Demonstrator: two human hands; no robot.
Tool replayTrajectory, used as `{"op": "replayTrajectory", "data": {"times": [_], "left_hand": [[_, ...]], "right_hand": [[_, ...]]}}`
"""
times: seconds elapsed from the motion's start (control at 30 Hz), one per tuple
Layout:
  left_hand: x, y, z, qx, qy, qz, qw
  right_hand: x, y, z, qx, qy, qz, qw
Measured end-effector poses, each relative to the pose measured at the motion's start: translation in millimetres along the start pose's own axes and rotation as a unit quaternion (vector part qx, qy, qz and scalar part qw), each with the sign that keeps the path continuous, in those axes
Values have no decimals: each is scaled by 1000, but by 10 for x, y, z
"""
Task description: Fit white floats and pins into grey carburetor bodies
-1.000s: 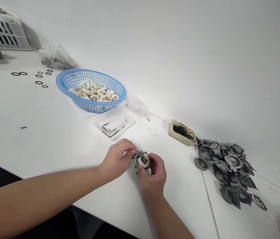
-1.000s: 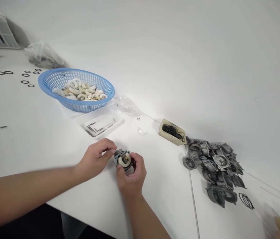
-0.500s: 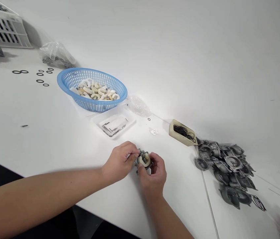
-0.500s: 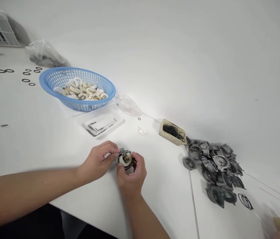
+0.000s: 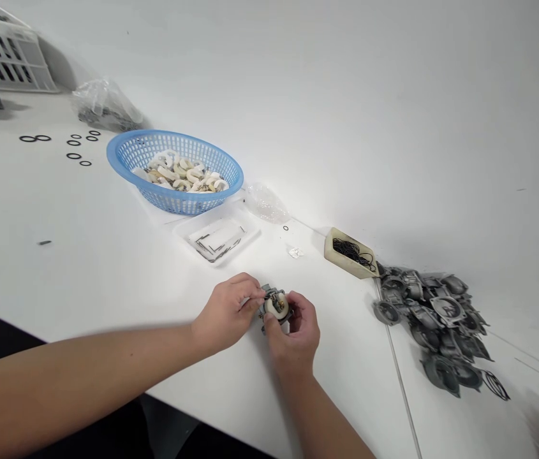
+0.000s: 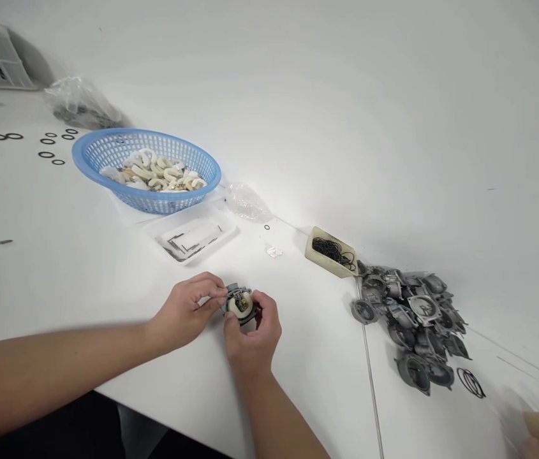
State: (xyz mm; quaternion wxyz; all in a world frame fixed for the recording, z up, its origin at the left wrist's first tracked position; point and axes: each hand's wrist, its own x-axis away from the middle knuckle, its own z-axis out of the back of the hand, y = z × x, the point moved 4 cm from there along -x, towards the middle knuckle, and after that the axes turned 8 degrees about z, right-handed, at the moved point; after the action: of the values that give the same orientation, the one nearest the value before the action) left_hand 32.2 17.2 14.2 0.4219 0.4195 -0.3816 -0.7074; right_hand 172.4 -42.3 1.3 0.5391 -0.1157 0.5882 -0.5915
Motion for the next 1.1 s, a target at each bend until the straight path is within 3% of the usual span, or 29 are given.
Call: {"op": "replayTrajectory", "data": {"times": [0.5,1.1], "left_hand": [[7,39,52,-51,-1,88,995],[15,49,24,-50,12,106,993]], "right_hand": [[-8,-5,4,7,-3,2,1000],[-14,-31,5,12,0,9,1000]]}}
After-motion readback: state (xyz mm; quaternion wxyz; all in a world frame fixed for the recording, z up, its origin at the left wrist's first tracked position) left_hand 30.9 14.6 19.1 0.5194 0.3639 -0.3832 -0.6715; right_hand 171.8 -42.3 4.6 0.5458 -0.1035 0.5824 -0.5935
